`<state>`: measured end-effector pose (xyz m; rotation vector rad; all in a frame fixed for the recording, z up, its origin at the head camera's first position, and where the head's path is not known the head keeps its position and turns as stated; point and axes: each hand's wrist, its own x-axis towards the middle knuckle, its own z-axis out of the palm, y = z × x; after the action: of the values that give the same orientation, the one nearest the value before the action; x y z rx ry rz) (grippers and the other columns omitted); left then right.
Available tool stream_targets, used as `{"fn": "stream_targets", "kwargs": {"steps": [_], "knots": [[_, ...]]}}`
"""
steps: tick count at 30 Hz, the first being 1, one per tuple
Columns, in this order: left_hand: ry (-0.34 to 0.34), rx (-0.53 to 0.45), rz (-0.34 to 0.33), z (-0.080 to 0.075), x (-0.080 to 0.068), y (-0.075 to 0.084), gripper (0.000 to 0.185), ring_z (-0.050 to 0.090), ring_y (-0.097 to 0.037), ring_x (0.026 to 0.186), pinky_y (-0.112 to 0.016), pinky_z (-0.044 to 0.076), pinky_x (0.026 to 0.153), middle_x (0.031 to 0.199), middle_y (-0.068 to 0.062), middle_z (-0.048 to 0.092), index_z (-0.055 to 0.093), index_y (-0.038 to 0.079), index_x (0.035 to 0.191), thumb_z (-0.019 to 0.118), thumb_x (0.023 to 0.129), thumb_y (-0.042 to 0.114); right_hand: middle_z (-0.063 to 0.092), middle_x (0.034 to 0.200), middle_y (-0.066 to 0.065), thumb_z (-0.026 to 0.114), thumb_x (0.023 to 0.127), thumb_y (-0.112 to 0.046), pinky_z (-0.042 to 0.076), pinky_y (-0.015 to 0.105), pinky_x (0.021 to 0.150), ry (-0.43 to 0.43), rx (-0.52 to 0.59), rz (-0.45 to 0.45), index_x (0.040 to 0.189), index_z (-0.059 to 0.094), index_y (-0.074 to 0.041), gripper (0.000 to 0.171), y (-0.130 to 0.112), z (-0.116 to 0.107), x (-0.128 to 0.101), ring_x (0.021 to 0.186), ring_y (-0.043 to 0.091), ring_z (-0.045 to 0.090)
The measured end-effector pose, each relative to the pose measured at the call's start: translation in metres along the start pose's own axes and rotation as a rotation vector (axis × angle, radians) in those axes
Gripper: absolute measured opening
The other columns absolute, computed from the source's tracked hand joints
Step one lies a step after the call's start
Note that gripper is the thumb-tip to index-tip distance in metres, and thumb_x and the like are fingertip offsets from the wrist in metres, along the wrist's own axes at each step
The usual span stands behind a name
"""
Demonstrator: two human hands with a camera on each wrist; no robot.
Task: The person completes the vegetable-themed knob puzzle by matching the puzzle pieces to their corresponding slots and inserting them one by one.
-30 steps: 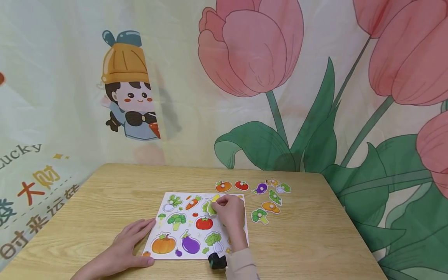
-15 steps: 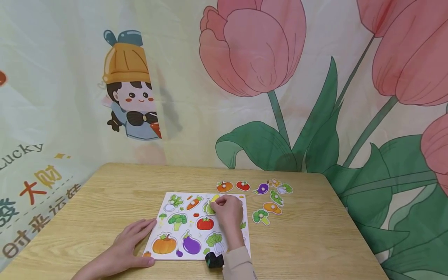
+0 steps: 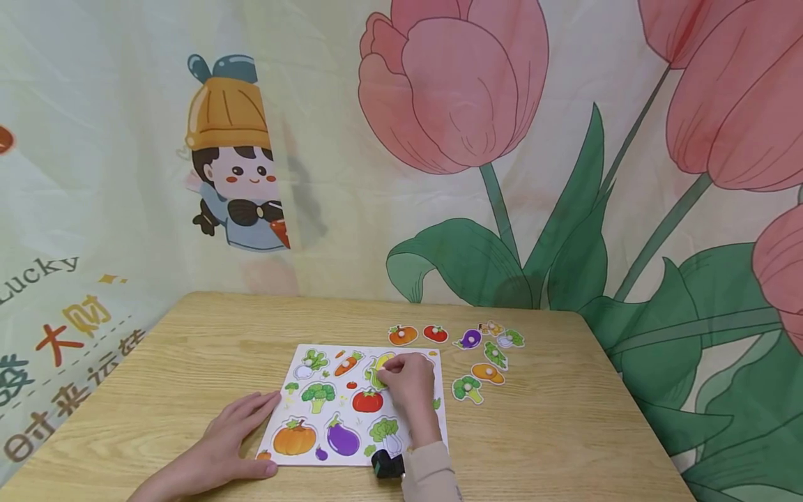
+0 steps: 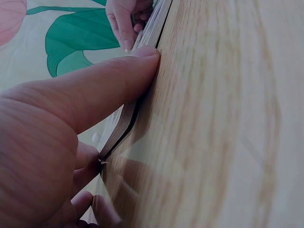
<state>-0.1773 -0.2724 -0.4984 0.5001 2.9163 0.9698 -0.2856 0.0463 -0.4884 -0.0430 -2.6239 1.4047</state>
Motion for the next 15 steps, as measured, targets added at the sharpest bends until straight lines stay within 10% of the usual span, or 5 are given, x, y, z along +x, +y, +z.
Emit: {"fn": "stream_targets", "kwargs": {"steps": [15], "knots": [[-0.007,0.011,-0.016,0.001,0.001,-0.001,0.115,0.020,-0.050,0.154,-0.082,0.018,0.112,0.167,-0.019,0.038,0.040,0.009,0.164,0.088,0.075,0.064,0.062,0.069,-0.003,0.090,0.084,-0.020,0.042,0.029,0.062,0.094,-0.009,0.076,0.081,0.080,-0.016,0.011,-0.001,0.011,0.007,0.069,0.015,0.055]]}}
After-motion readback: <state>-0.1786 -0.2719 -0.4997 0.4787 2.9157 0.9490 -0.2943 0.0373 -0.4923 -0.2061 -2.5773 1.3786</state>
